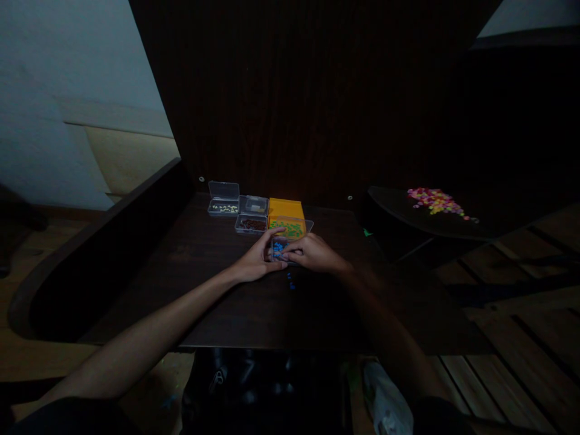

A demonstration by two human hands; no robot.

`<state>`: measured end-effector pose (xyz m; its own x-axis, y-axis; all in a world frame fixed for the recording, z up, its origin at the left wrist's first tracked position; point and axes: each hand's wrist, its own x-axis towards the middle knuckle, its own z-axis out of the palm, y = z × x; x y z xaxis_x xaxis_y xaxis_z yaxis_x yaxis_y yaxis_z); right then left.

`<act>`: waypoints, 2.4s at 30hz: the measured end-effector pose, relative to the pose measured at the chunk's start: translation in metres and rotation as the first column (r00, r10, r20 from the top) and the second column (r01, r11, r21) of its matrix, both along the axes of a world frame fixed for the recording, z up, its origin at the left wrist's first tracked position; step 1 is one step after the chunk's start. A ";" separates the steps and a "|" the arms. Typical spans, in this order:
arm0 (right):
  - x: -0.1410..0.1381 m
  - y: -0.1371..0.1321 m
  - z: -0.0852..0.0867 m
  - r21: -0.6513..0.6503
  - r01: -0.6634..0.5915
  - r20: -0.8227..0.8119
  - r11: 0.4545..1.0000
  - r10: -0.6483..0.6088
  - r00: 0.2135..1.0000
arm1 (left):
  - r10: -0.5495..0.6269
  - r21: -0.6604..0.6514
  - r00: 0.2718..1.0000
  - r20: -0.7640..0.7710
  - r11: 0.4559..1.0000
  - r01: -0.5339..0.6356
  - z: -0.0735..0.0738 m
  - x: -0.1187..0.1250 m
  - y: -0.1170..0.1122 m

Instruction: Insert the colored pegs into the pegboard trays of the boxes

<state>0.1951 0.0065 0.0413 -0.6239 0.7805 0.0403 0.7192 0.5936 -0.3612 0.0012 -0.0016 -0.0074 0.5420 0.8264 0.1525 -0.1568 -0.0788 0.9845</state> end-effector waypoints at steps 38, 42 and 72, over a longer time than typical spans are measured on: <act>0.000 0.001 0.001 -0.029 0.019 -0.042 0.999 -0.021 0.999 | -0.029 -0.006 0.999 0.012 1.000 0.029 0.001 0.002 -0.002; 0.000 0.002 0.001 -0.029 0.017 -0.055 0.999 -0.018 0.998 | -0.032 -0.012 0.999 0.017 0.999 0.033 0.002 0.002 -0.002; 0.002 0.006 0.001 -0.116 0.072 -0.186 0.991 -0.093 0.978 | -0.030 -0.035 1.000 -0.008 0.999 0.029 0.002 0.001 -0.001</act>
<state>0.1973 0.0124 0.0428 -0.5461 0.8352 0.0650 0.6757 0.4851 -0.5551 0.0022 -0.0028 -0.0056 0.5674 0.8148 0.1190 -0.1498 -0.0400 0.9879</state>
